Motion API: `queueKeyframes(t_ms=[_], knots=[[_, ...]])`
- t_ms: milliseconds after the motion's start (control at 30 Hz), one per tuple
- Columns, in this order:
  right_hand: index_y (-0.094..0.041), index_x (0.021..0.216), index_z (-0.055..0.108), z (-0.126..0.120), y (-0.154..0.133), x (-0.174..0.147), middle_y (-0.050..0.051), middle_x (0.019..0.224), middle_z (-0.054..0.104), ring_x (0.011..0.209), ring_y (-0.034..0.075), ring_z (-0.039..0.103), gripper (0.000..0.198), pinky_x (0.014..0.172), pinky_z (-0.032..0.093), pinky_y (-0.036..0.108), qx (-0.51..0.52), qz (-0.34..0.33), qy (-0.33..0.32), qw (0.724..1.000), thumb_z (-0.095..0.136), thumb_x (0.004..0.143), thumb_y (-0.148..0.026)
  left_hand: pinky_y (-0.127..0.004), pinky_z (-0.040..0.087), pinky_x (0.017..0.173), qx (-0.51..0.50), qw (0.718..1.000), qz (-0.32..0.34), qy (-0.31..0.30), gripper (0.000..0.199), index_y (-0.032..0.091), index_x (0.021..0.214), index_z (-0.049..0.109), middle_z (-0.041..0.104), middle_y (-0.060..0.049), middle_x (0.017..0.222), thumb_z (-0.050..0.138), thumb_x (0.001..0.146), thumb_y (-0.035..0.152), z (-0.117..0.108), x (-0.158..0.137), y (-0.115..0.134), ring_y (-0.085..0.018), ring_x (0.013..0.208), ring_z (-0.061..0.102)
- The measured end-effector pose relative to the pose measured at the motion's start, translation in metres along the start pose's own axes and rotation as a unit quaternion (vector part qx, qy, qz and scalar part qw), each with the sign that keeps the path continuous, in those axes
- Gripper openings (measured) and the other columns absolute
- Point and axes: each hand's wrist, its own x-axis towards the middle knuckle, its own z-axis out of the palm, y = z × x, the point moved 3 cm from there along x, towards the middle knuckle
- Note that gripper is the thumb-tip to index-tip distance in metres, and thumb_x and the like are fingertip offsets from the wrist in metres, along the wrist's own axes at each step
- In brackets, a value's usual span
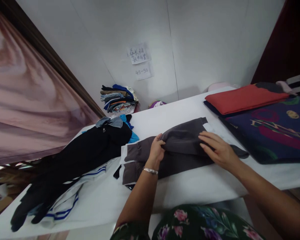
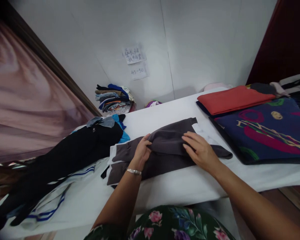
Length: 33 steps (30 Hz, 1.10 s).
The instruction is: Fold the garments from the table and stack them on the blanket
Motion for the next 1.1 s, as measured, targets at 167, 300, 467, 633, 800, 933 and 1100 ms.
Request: queueKeyframes(t_ms=[167,300,467,633,800,933,1100], knots=[[-0.021,0.134,0.056,0.032,0.054,-0.029,0.014,0.143,0.05,0.138,0.034,0.037,0.052,0.108,0.03,0.061,-0.158,0.062,-0.168,0.971,0.044,0.093,-0.05,-0.025,0.051,0.066,0.179,0.984,0.016,0.012,0.065,0.017,0.121,0.058,0.067,-0.006,0.102,0.05,0.059,0.001,-0.015,-0.001,0.0,-0.017,0.082,0.064],[-0.021,0.141,0.049,0.051,0.068,-0.052,0.014,0.149,0.043,0.14,0.032,0.033,0.061,0.113,0.024,0.057,-0.163,0.107,-0.256,0.947,0.04,0.093,-0.056,-0.036,0.05,0.09,0.366,0.927,0.069,0.049,0.058,0.014,0.115,0.062,0.064,-0.01,0.117,0.049,0.061,-0.003,-0.023,-0.004,-0.002,-0.026,0.107,0.06],[-0.021,0.142,0.048,0.033,0.063,-0.029,0.012,0.153,0.036,0.144,0.03,0.027,0.063,0.115,0.023,0.055,-0.135,0.108,-0.236,0.956,0.032,0.095,-0.058,-0.043,0.035,0.111,0.626,0.72,0.298,0.02,0.057,0.017,0.124,0.059,0.047,-0.012,0.144,0.048,0.071,-0.001,0.015,-0.025,0.023,-0.027,0.134,0.042],[-0.019,0.139,0.05,0.019,0.098,-0.008,0.013,0.153,0.036,0.143,0.033,0.027,0.061,0.112,0.027,0.057,-0.195,0.158,-0.177,0.952,0.037,0.092,-0.055,-0.046,0.03,0.113,0.686,0.633,0.358,-0.02,0.041,0.018,0.13,0.055,0.044,-0.012,0.148,0.05,0.09,0.027,0.045,-0.022,0.022,-0.027,0.138,0.037],[-0.02,0.142,0.047,0.02,0.146,-0.024,0.012,0.145,0.048,0.137,0.033,0.039,0.066,0.111,0.033,0.053,-0.142,0.252,-0.254,0.923,0.039,0.088,-0.057,-0.048,0.04,0.105,0.739,0.639,0.195,-0.084,0.049,0.019,0.139,0.047,0.049,-0.011,0.145,0.044,0.094,0.038,0.032,0.011,-0.007,-0.029,0.128,0.048],[-0.022,0.145,0.045,0.008,0.154,-0.035,0.006,0.148,0.044,0.135,0.028,0.042,0.072,0.113,0.034,0.043,-0.018,0.286,-0.255,0.923,0.041,0.085,-0.063,-0.038,0.041,0.104,0.714,0.66,0.218,-0.081,0.043,0.019,0.135,0.053,0.057,-0.008,0.137,0.046,0.092,0.024,0.026,0.016,-0.001,-0.025,0.121,0.053],[-0.018,0.142,0.048,-0.004,0.155,-0.051,0.008,0.141,0.052,0.128,0.029,0.051,0.076,0.108,0.041,0.041,0.019,0.338,-0.185,0.923,0.048,0.081,-0.064,-0.033,0.04,0.104,0.68,0.694,0.231,-0.059,0.041,0.022,0.131,0.058,0.06,-0.006,0.133,0.05,0.09,0.02,0.02,0.016,0.011,-0.022,0.12,0.054]])
